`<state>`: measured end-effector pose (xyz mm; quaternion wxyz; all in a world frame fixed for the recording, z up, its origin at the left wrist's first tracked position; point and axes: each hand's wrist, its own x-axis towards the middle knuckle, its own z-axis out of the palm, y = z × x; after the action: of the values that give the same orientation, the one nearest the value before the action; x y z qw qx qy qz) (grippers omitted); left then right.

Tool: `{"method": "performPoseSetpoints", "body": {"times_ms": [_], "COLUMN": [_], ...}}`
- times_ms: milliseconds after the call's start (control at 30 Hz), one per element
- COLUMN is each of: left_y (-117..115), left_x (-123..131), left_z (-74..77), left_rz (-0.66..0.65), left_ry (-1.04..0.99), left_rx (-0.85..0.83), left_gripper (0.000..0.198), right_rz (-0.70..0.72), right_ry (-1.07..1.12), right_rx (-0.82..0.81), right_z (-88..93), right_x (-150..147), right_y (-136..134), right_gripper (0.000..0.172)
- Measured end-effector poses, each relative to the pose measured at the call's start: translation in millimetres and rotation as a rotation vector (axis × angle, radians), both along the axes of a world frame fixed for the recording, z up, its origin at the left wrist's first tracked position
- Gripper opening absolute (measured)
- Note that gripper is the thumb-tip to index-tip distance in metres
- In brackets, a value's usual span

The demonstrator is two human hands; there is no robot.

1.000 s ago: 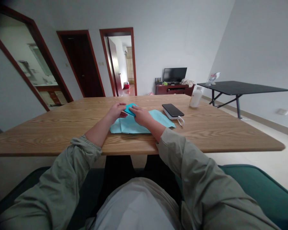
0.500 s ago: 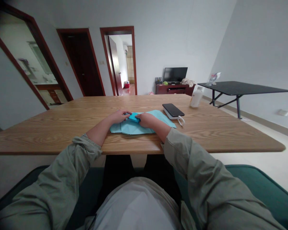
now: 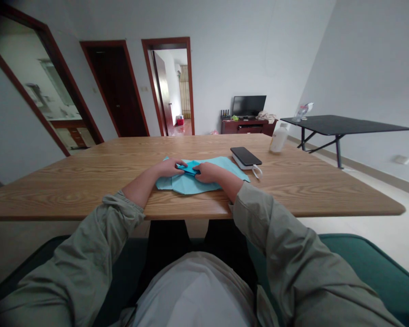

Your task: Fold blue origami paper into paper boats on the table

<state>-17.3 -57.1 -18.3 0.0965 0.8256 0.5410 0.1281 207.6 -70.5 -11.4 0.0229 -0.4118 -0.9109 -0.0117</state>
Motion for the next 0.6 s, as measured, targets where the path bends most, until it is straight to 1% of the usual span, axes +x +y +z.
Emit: {"method": "performPoseSetpoints", "body": {"times_ms": [133,300,367,400,533,600], "left_y": [-1.0,0.6,1.9,2.6,4.2,4.2], "left_x": [-0.5,-0.6,-0.3,-0.1,0.4,0.6], "left_z": [0.0,-0.9,-1.6,-2.1,-3.6,-3.9], "left_rz": [-0.012,-0.007,-0.01,-0.014,-0.022,-0.024], "left_ry": [-0.04,-0.026,-0.03,-0.036,-0.028,-0.012], "left_rx": [-0.003,0.001,0.012,0.022,0.056,0.067], "left_gripper": [0.043,0.036,0.033,0.031,0.03,0.031], "right_rz": [-0.008,0.011,0.02,0.024,-0.006,-0.041], "right_ry": [0.032,0.083,0.139,0.172,0.261,0.273], "right_rx": [-0.01,-0.038,-0.046,-0.052,-0.042,-0.01], "right_z": [-0.9,-3.2,-3.8,-4.1,-4.5,-5.1], "right_x": [0.4,2.6,3.7,4.1,5.0,5.0], "right_y": [0.8,4.0,6.6,8.0,13.5,16.1], "right_gripper": [0.05,0.061,0.061,0.058,0.036,0.035]}}
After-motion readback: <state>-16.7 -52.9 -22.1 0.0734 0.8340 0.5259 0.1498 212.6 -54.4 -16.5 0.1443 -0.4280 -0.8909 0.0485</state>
